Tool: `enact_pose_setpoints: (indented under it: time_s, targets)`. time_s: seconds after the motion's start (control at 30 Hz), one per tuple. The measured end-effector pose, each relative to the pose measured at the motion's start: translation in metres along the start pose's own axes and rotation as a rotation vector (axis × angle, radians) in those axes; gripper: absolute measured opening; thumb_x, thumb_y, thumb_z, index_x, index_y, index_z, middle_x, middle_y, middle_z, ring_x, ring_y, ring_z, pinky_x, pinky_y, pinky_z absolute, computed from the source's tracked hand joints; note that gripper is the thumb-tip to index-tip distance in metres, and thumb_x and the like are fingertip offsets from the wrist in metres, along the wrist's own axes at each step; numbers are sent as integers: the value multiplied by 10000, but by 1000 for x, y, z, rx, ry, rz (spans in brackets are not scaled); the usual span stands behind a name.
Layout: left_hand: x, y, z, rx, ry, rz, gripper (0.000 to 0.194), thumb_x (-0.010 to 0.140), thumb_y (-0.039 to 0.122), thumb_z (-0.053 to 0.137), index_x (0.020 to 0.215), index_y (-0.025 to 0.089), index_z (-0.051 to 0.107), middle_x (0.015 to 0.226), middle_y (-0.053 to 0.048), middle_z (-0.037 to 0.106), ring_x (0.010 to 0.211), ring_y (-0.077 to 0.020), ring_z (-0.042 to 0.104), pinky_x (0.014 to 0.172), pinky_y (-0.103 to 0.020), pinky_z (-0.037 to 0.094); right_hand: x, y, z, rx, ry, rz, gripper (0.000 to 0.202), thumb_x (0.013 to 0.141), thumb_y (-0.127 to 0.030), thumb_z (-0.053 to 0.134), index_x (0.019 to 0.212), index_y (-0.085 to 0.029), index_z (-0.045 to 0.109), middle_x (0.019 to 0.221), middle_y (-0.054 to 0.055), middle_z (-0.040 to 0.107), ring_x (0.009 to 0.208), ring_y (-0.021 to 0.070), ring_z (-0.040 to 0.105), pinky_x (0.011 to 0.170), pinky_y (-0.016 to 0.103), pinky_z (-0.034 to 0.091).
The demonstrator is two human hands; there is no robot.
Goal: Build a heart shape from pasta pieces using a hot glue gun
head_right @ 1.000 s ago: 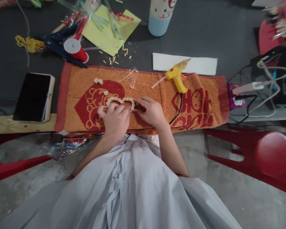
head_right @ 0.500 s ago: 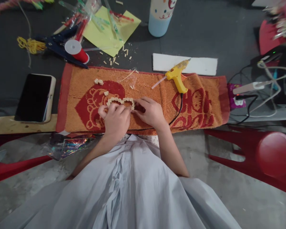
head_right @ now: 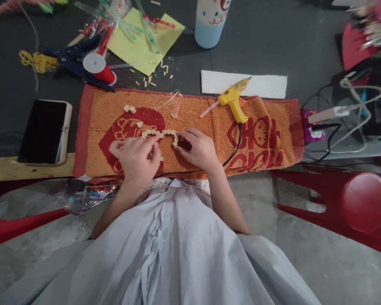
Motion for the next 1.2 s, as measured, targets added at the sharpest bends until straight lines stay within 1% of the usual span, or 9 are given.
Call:
enact_pose_setpoints:
  time_s: [0.1,0.17,0.27,0.33,0.5,0.7,0.83,1.07,1.2]
  targets:
    - [2,-29,-13,10,107,-71,228,920,227,540,1027,264,737,780,-25,674,807,-199,594,934,-433,318,0,-2,0,6,13,3,326,835,-340,687,1127,-194,697,891,48,679,763,176,622,660,285,493]
    - [1,-51,-18,36,160,-86,233,907,215,533,1011,237,741,721,-25,640,748,-187,578,866,-390,368,0,-2,0,16,15,6,314,834,-327,683,1118,-193,699,866,39,667,727,162,606,641,279,484]
    - [-2,-75,-21,23,184,-61,237,893,195,521,994,200,735,687,-26,604,690,-169,554,762,-335,405,0,-2,0,30,15,14,317,835,-326,679,1124,-195,696,852,34,652,703,151,587,623,272,476]
    - [-4,-84,-22,-6,179,-75,249,890,181,507,997,190,731,651,-10,567,628,-145,515,694,-301,408,0,-2,0,36,14,16,319,837,-327,678,1127,-197,694,858,35,651,710,151,584,622,270,475]
    - [-6,-87,-20,-51,107,-117,241,854,157,502,931,187,728,612,12,513,576,-115,476,606,-250,392,-1,-2,0,34,20,11,310,840,-330,676,1121,-201,694,870,39,656,734,157,595,623,267,478]
    - [-4,-86,-19,-61,15,-128,255,837,167,493,904,195,737,637,-4,551,607,-128,518,628,-253,422,-1,-3,0,52,34,3,303,848,-335,670,1120,-204,691,860,35,650,735,160,604,645,279,495]
    - [-4,-87,-18,-42,-32,-170,261,827,164,493,910,208,736,643,-4,559,608,-132,520,634,-255,425,-1,-3,0,43,33,4,302,851,-353,668,1118,-213,690,854,35,649,739,165,605,650,285,500]
    - [-4,-87,-19,-75,-7,-113,264,833,160,491,902,174,746,646,-12,565,601,-131,520,609,-258,410,-1,-5,-1,51,49,-4,301,848,-331,675,1113,-191,695,863,37,659,716,157,608,644,278,498]
    - [-5,-88,-18,-69,-21,-122,263,838,168,493,913,181,745,646,-9,565,603,-131,522,618,-258,414,-2,-5,-1,60,52,-8,308,845,-334,675,1114,-185,693,853,34,655,711,156,606,651,281,501]
Point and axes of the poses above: each hand's wrist, its own x-axis towards the middle knuckle, its own z-axis out of the palm, y = z × x, the point moved 3 cm from there along x, towards the middle knuckle
